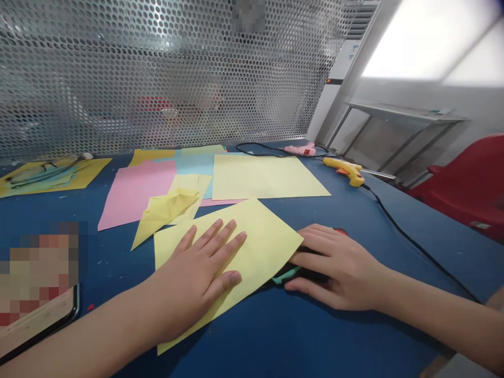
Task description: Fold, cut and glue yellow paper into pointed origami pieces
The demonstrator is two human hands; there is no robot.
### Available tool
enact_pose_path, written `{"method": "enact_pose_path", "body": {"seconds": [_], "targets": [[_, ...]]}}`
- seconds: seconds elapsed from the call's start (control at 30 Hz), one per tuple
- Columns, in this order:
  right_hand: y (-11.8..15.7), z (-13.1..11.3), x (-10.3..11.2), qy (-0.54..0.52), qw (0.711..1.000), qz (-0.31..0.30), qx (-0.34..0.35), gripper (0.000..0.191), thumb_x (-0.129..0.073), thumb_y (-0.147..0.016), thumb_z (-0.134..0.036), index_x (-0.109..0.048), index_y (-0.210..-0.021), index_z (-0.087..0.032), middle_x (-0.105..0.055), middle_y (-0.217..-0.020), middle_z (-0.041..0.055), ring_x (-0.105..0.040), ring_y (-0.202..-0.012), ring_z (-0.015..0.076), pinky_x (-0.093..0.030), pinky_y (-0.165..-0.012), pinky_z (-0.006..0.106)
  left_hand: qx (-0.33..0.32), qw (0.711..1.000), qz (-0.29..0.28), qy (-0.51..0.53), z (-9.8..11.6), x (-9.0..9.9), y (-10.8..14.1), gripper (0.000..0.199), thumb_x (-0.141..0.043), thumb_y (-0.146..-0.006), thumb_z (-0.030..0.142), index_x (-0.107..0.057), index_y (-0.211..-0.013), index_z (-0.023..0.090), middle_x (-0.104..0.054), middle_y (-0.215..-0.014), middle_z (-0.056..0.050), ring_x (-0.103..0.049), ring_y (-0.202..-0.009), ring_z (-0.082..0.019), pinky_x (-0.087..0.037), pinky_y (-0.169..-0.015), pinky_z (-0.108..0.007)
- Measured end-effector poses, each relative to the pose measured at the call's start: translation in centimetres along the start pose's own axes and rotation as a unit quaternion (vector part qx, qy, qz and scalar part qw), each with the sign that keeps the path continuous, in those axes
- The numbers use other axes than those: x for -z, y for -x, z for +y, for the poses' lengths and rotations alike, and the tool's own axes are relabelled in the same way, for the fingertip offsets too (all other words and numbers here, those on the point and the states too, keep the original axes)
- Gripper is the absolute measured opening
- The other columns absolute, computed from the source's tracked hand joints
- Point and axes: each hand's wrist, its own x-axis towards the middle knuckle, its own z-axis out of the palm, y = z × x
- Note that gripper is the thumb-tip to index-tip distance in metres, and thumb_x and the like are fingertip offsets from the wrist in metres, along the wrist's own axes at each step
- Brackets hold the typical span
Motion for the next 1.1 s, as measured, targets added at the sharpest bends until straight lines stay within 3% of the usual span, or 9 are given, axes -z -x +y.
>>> {"method": "enact_pose_path", "body": {"seconds": [0.4,0.7,1.1], "targets": [[0.16,0.00,-0.11,0.013,1.000,0.010,0.004,0.028,-0.050,-0.099,-0.037,-0.068,-0.097,-0.015,-0.070,-0.087,0.0088,-0.064,-0.081,0.0185,-0.051,-0.078,0.033,-0.001,1.000,0.017,0.002,0.04,-0.31,0.08,0.055,-0.016,-0.102,0.060,-0.006,-0.153,0.043,-0.008,-0.163,0.008,-0.007,-0.151,-0.026,-0.007,-0.119,-0.057],[0.11,-0.64,0.18,0.034,0.999,0.006,-0.023,0.026,-0.051,-0.100,-0.036,-0.067,-0.103,-0.015,-0.069,-0.090,0.0087,-0.064,-0.085,0.0186,-0.050,-0.078,0.033,0.016,0.999,0.028,-0.001,0.23,-0.53,0.02,0.054,-0.015,-0.103,0.059,-0.007,-0.153,0.043,-0.008,-0.162,0.008,-0.006,-0.151,-0.027,-0.009,-0.118,-0.059],[0.42,-0.12,0.02,0.015,1.000,-0.011,-0.009,0.026,-0.050,-0.100,-0.037,-0.066,-0.103,-0.016,-0.068,-0.092,0.0087,-0.063,-0.086,0.0192,-0.049,-0.080,0.034,0.020,0.999,0.027,-0.004,0.38,-0.30,0.20,0.056,-0.015,-0.101,0.063,-0.004,-0.153,0.045,-0.005,-0.162,0.010,-0.004,-0.150,-0.028,-0.010,-0.117,-0.063]]}}
